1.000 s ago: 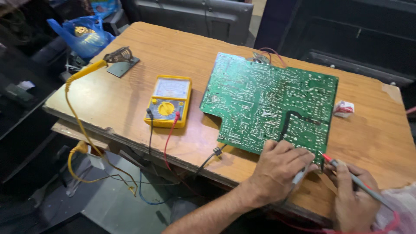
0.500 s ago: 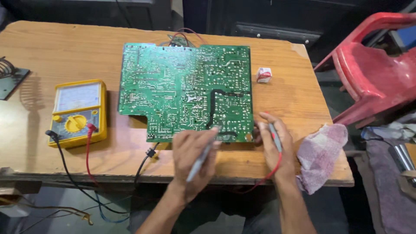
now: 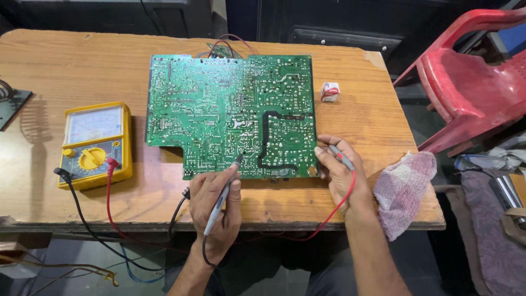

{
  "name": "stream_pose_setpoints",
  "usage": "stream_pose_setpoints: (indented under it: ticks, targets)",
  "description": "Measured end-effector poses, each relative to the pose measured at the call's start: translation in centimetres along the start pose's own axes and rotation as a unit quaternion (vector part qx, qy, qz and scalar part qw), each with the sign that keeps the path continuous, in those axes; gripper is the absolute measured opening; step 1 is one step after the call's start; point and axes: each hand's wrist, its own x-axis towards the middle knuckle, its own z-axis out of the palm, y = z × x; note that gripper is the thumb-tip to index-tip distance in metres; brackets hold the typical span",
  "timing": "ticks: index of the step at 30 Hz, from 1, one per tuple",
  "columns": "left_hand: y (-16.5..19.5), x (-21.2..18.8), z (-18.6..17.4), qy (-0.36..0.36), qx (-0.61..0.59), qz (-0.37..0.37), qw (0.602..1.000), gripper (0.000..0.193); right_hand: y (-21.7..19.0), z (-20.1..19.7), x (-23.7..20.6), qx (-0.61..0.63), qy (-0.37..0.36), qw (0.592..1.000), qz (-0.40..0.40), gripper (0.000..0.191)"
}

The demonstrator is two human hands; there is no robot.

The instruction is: The person tests a large green circuit board on a wooden workbench using a yellow analog multimeter. They connect the multimeter leads, adjust the meter's dial, and probe different points on the board's underside with the red and black test probes, repositioning the board and leads between measurements.

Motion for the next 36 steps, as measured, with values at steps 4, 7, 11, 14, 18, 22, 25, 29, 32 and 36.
stream_pose_setpoints:
  ticks: [4, 7, 11, 14, 18, 22, 25, 29, 32, 36]
  targets:
    - [0.0, -0.1, -0.1, 0.0, 0.004, -0.002, 1.0, 0.025, 0.3, 0.1, 0.1, 0.01, 0.015, 1.0, 0.003, 0.037]
    - [-0.1, -0.1, -0.1, -0.007, 0.005, -0.002, 1.0, 0.025, 0.3, 0.0, 0.1, 0.008, 0.01, 1.0, 0.004, 0.037]
    - [0.0, -0.1, 0.1, -0.01, 0.01, 0.001, 1.0, 0.025, 0.2, 0.0, 0.1, 0.01, 0.006, 1.0, 0.009, 0.037]
    - [0.0, -0.1, 0.0, -0.012, 0.01, -0.001, 1.0, 0.025, 0.0, 0.1, 0.0, 0.014, 0.011, 1.0, 0.013, 0.037]
    - [0.2, -0.1, 0.1, -0.015, 0.009, -0.004, 1.0, 0.025, -0.2, 0.0, -0.2, 0.035, -0.004, 0.999, 0.024, 0.037]
    - [0.6, -0.2, 0.5, -0.012, 0.013, -0.007, 1.0, 0.025, -0.5, -0.3, -0.5, 0.104, -0.035, 0.992, 0.065, 0.036]
    - [0.7, -0.1, 0.6, -0.01, 0.017, 0.01, 1.0, 0.024, -0.3, -0.2, -0.5, 0.119, -0.037, 0.991, 0.054, 0.037]
    - [0.6, -0.2, 0.7, -0.017, 0.014, 0.008, 1.0, 0.024, -0.1, -0.1, -0.4, 0.133, -0.025, 0.99, 0.046, 0.037]
    - [0.5, -0.3, 0.7, -0.017, 0.007, 0.006, 1.0, 0.024, -0.1, 0.0, -0.5, 0.124, -0.017, 0.991, 0.04, 0.037]
    - [0.4, -0.3, 0.8, -0.019, 0.002, 0.009, 1.0, 0.025, -0.2, 0.5, -0.9, 0.105, 0.004, 0.994, 0.042, 0.038]
